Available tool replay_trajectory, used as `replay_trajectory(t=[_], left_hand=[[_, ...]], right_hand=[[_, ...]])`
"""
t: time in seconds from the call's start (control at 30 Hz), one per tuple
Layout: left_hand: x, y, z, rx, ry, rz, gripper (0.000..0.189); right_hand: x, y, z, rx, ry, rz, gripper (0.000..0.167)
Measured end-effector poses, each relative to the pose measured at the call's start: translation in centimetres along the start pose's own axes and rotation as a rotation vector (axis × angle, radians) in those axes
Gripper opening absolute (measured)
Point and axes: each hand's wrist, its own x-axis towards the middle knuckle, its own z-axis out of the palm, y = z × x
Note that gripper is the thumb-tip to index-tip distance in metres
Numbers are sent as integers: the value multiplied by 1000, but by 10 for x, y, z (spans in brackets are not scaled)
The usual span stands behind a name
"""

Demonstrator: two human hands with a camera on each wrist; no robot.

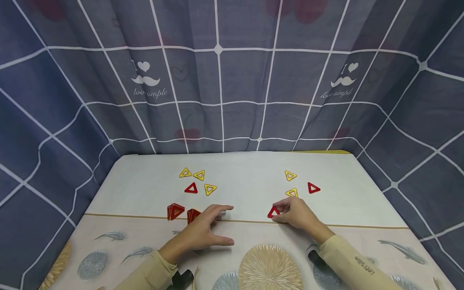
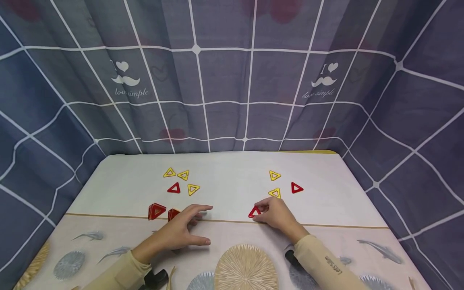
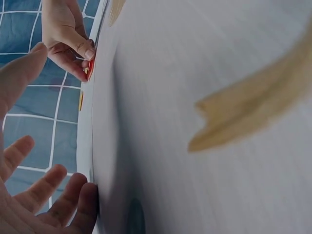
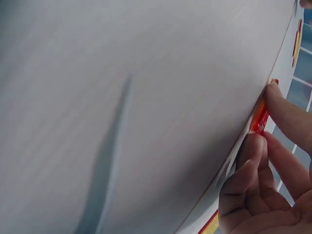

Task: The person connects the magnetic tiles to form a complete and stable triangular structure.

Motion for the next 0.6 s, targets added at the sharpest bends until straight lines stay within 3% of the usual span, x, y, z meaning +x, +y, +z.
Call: replay_trajectory(t=[0.6], left_hand=[[8,-1,10,21,-10,-4,85]], right_hand=[[-6,-23,20,42,-82,-39,41]])
